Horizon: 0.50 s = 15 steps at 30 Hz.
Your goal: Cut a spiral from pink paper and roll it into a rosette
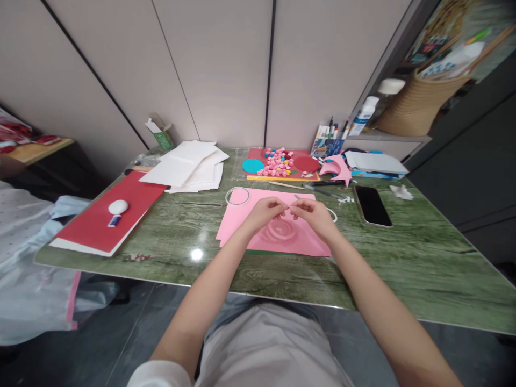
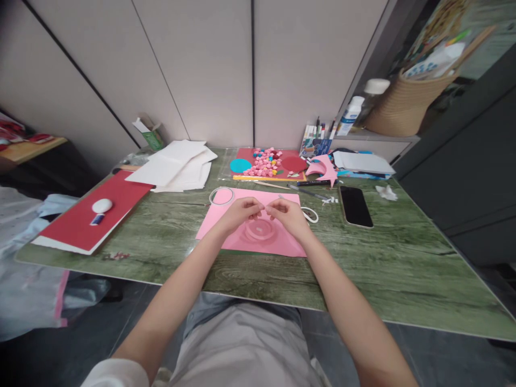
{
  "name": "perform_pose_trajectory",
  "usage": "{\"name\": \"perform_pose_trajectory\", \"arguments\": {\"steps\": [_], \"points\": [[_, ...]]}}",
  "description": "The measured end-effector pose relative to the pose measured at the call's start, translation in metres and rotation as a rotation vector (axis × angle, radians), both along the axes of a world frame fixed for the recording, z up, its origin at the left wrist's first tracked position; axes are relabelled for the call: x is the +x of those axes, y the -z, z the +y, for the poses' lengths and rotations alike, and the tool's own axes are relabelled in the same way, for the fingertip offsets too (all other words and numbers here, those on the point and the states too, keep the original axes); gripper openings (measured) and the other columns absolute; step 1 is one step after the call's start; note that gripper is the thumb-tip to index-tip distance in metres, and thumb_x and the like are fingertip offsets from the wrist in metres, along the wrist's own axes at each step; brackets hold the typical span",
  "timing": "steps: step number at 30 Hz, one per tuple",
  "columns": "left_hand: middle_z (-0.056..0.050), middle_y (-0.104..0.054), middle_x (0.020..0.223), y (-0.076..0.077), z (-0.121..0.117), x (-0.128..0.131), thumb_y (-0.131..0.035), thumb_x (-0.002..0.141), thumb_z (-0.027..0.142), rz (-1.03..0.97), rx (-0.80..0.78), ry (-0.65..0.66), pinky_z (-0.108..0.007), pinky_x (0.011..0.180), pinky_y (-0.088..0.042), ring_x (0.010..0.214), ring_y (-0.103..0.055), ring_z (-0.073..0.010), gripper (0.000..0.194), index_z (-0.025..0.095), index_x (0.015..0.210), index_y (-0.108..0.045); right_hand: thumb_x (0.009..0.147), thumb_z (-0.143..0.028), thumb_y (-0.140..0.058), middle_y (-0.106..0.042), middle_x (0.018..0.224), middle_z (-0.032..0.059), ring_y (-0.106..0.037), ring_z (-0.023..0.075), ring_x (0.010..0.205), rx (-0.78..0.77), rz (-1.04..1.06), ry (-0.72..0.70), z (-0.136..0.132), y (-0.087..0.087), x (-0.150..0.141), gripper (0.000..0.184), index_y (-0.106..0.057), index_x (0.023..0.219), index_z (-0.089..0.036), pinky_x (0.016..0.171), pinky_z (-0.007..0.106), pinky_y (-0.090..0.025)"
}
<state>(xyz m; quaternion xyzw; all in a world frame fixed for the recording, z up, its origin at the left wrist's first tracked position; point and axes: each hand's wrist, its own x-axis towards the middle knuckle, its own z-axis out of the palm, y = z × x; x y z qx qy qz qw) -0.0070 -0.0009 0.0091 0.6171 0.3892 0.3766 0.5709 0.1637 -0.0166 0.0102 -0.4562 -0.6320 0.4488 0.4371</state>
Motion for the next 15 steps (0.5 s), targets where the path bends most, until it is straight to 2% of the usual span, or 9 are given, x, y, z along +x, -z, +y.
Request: {"name": "perform_pose_trajectory", "arguments": {"steps": [15], "points": [[-0.001,-0.055,0.064,0.0004,0.0005,0.0001,-0.054,0.071,0.034,0.001,0.008,0.008,-0.021,0.055,-0.038,0.055,-0.049,-0.0067,0.023,0.012,0.075,-0.057,0.073,-0.033,-0.059,-0.06,0.065,0.0011,-0.054,0.011,0.058,-0.005,0.005,-0.013,-0.0001,-0.0009,0.0011,0.018,-0.061,0.074,-0.015,0.062,0.026,-0.042]]}}
